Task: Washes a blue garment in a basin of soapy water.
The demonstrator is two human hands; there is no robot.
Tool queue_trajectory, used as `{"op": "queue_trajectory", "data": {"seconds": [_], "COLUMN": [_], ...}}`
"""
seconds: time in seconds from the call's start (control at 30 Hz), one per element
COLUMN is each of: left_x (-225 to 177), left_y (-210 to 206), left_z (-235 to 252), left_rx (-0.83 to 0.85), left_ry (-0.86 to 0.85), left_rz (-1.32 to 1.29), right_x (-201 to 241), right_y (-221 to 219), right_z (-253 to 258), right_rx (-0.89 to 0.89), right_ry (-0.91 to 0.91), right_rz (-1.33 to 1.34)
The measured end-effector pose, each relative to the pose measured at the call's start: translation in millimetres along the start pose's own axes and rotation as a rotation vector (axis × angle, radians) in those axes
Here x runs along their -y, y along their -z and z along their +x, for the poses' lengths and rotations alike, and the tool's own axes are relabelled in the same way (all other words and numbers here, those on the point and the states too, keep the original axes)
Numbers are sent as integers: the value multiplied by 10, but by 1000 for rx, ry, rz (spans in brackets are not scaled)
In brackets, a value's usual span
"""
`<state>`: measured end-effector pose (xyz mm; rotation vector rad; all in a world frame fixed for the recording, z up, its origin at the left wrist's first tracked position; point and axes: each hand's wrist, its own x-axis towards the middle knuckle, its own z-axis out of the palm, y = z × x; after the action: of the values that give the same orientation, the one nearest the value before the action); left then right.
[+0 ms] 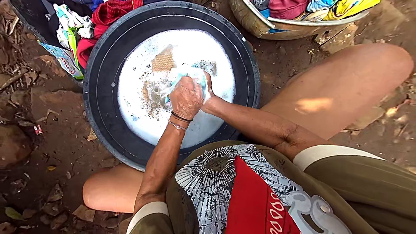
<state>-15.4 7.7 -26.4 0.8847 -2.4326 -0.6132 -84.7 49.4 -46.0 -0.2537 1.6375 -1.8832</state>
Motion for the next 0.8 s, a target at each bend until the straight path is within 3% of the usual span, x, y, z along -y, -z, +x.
{"op": "queue_trajectory", "data": {"seconds": [0.1, 0.13, 0.27, 0.37, 0.4, 0.47, 0.57, 0.63, 0.7, 0.73, 0.8], "left_x": [221, 337, 706, 1015, 1100, 1268, 1468, 1453, 1437, 1437, 1388], "left_y": [134, 145, 314, 472, 471, 350, 54, 47, 99, 93, 11], "left_z": [139, 172, 255, 315, 300, 183, 5, 16, 25, -1, -43], "left_rx": [300, 318, 73, -104, -53, 243, 591, 585, 465, 415, 469], "left_ry": [219, 280, 324, 436, 469, 467, 454, 540, 574, 545, 452], "left_rz": [16, 30, -28, -14, 22, 100, 195, 174, 48, -56, -195], "right_x": [51, 73, 245, 235, 200, 235, 424, 488, 541, 544, 544], "right_y": [8, 23, 138, 318, 353, 346, 246, 261, 301, 316, 270], "right_z": [-20, -50, 181, 468, 509, 459, 324, 351, 421, 443, 380], "right_rx": [61, 96, 247, 187, 154, 148, 254, 306, 252, 221, 205], "right_ry": [-68, -41, 77, 3, -29, -99, -155, -138, -147, -165, -228], "right_rz": [44, 4, -405, -608, -587, -449, -43, 230, 359, 370, 352]}}
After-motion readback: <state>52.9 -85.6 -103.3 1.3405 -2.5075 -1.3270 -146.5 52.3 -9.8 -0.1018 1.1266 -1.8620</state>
